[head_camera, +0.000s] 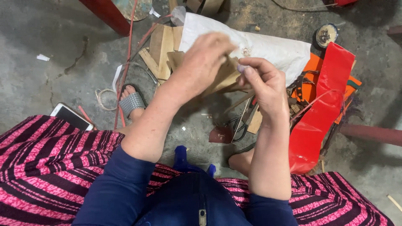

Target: Using pliers to bend and secure thin wooden strips around a cylindrical form to create a curved shape.

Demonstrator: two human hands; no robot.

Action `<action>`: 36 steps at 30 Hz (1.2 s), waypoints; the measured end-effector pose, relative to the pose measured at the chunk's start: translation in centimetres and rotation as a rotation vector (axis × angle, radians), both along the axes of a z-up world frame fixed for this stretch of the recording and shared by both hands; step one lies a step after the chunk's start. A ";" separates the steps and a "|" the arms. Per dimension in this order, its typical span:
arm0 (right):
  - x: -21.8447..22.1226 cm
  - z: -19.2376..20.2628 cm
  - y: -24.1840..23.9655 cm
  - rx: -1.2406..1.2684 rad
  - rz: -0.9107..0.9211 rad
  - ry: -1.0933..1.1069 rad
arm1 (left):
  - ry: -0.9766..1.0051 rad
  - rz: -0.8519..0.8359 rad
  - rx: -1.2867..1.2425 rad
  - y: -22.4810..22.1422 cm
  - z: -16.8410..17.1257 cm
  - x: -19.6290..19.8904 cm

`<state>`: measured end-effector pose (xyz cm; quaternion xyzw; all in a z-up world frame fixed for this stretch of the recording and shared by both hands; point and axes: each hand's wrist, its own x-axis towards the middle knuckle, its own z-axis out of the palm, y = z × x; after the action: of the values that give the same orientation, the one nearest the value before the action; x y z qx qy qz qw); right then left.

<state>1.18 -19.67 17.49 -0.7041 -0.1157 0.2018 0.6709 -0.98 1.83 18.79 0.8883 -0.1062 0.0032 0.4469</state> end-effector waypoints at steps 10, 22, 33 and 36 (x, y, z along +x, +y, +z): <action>-0.6 -4.5 3.6 0.033 -0.132 -0.112 | 0.161 0.228 0.114 -0.3 -3.5 -0.9; -2.9 -9.6 7.5 -0.059 -0.105 -0.124 | 0.260 0.025 -0.134 1.0 -5.8 -3.7; -2.2 -7.1 5.5 -0.481 -0.035 -0.202 | 0.143 0.031 -0.048 -0.4 -9.9 -2.1; -1.4 -6.2 4.4 -0.415 -0.075 -0.196 | 0.182 0.051 -0.023 -1.2 -8.3 -2.2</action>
<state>-0.25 -15.26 11.28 -0.8471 -0.1100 0.1270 0.5041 -3.19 0.59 10.52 0.8821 -0.0425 -0.0651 0.4646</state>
